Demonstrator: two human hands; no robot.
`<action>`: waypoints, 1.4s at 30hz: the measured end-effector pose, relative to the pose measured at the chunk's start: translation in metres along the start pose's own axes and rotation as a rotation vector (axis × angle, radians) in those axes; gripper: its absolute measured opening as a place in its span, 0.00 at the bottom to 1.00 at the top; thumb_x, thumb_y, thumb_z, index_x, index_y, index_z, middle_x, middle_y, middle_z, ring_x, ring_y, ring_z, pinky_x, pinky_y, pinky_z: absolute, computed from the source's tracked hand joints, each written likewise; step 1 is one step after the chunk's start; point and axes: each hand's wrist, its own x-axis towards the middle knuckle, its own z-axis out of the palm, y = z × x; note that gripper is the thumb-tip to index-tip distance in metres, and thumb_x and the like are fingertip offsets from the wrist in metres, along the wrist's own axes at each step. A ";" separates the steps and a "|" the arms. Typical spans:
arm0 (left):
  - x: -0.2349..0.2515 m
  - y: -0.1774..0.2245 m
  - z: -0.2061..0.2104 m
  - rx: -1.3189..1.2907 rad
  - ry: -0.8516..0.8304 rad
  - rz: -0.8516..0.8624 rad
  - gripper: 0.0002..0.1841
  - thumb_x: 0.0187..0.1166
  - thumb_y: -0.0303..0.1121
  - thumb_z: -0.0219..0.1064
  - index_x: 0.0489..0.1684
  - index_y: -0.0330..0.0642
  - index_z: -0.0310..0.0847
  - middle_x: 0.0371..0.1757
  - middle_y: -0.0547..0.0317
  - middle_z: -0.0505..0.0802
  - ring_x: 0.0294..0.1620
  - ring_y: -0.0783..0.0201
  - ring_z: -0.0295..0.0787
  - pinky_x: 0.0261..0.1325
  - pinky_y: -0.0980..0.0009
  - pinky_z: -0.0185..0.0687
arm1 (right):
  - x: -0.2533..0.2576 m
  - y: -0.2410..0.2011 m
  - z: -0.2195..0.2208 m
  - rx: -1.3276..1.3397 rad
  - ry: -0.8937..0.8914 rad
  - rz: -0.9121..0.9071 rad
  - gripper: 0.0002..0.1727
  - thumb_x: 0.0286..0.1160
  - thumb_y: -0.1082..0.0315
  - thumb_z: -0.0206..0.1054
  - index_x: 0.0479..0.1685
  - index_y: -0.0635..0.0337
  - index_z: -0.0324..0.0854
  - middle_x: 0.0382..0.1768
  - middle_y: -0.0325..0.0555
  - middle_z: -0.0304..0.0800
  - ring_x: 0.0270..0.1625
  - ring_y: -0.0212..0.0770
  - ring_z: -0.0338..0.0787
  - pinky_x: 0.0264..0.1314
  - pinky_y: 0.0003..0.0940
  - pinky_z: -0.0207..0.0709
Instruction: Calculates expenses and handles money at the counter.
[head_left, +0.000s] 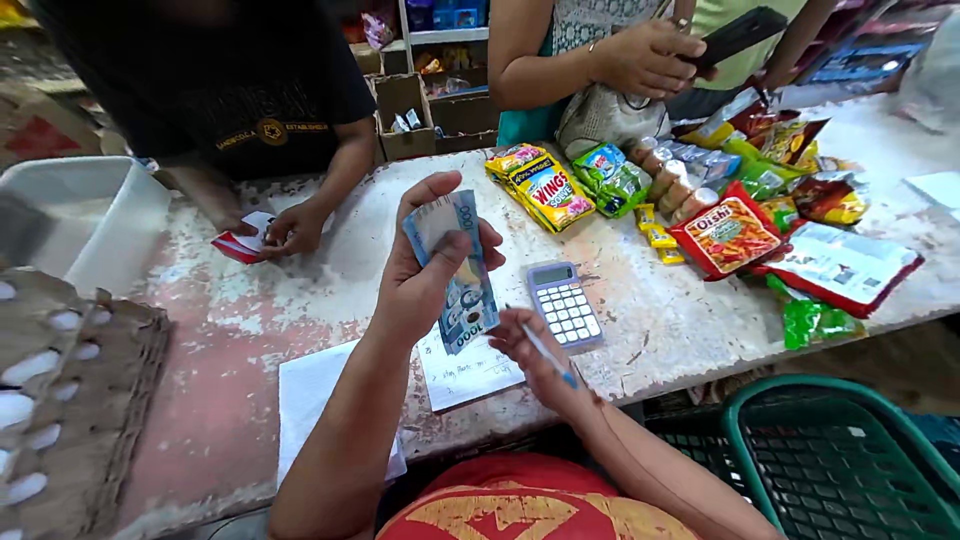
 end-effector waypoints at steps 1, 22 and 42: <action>0.001 0.001 0.005 -0.004 -0.013 -0.028 0.23 0.91 0.29 0.52 0.83 0.54 0.59 0.52 0.59 0.92 0.50 0.60 0.94 0.57 0.64 0.93 | 0.011 -0.010 0.001 0.122 0.014 0.044 0.42 0.71 0.31 0.68 0.76 0.52 0.69 0.66 0.37 0.88 0.65 0.37 0.89 0.69 0.43 0.84; -0.156 0.023 -0.085 0.037 0.678 -0.626 0.14 0.73 0.31 0.63 0.55 0.44 0.75 0.37 0.62 0.95 0.30 0.67 0.94 0.36 0.71 0.93 | 0.001 0.001 -0.138 -0.987 0.354 0.041 0.19 0.84 0.69 0.61 0.71 0.66 0.78 0.65 0.59 0.89 0.65 0.57 0.90 0.67 0.59 0.81; -0.157 -0.029 -0.077 -0.304 0.315 -0.873 0.35 0.56 0.48 0.85 0.63 0.42 0.78 0.31 0.55 0.93 0.34 0.56 0.95 0.51 0.53 0.94 | 0.012 -0.003 -0.130 -1.142 0.229 0.150 0.18 0.84 0.67 0.63 0.68 0.65 0.83 0.68 0.59 0.87 0.76 0.62 0.81 0.80 0.60 0.71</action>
